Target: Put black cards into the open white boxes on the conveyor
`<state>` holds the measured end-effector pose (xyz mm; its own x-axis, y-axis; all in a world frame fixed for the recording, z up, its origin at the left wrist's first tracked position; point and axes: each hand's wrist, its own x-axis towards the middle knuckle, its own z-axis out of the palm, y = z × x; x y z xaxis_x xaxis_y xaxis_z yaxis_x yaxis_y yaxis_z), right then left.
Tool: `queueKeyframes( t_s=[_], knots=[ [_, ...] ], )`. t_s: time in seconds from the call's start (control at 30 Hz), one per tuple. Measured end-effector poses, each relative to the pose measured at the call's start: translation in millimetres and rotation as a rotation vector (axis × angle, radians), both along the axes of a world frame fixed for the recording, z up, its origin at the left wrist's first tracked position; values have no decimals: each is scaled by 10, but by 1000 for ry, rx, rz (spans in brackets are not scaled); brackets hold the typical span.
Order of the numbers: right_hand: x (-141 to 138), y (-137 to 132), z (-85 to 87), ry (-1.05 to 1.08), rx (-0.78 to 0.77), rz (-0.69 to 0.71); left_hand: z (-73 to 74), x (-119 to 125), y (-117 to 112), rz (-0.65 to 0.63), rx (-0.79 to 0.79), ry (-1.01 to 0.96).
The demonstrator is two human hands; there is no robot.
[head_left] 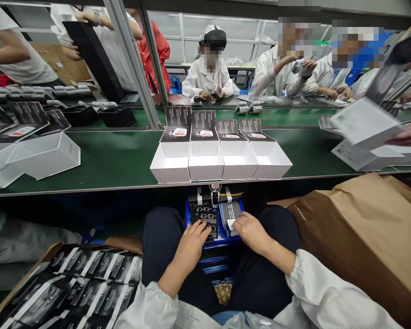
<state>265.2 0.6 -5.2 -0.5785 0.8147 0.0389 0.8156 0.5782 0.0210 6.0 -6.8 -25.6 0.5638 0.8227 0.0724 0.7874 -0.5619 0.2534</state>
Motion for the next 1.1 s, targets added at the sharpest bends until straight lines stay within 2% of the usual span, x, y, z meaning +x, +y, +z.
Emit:
queueKeyframes(
  t_s=[0.13, 0.23, 0.3, 0.33, 0.43, 0.53, 0.6, 0.63, 0.7, 0.73, 0.8, 0.87, 0.93, 1.0, 1.1],
  knots=[
    [41, 9, 154, 139, -122, -79, 186, -17, -42, -9, 144, -170],
    [53, -6, 376, 345, -194, -167, 409, -5, -77, -43, 230, -312],
    [-29, -56, 623, 471, -125, -208, 630, 30, -64, -71, 297, -419],
    [-104, -86, 772, 523, -72, -182, 765, 48, -40, -80, 347, -477],
    [-438, -93, 1260, 602, 125, 52, 1226, 55, 104, -20, 572, -637],
    [-860, 224, 1685, 602, 342, 188, 1589, -70, 279, 191, 756, -806],
    [-1134, 619, 1868, 551, 417, 171, 1646, -197, 349, 318, 799, -895],
    [-1249, 828, 1920, 499, 412, 160, 1603, -255, 359, 356, 777, -895],
    [-1396, 1161, 1933, 386, 352, 166, 1381, -334, 329, 373, 639, -794],
    [-1412, 1247, 1891, 355, 325, 191, 1217, -348, 291, 353, 539, -712],
    [-1306, 1221, 1713, 393, 317, 257, 841, -327, 193, 274, 339, -555],
    [-1032, 979, 1421, 499, 320, 298, 480, -258, 96, 198, 171, -426],
    [-659, 646, 1048, 495, 246, 276, 210, -177, 34, 152, 15, -285],
    [-287, 345, 641, 330, 142, 182, 54, -118, 22, 104, -111, -140],
    [88, 72, 113, 85, 63, 84, -8, -77, 68, 24, -185, 1]
  ],
)
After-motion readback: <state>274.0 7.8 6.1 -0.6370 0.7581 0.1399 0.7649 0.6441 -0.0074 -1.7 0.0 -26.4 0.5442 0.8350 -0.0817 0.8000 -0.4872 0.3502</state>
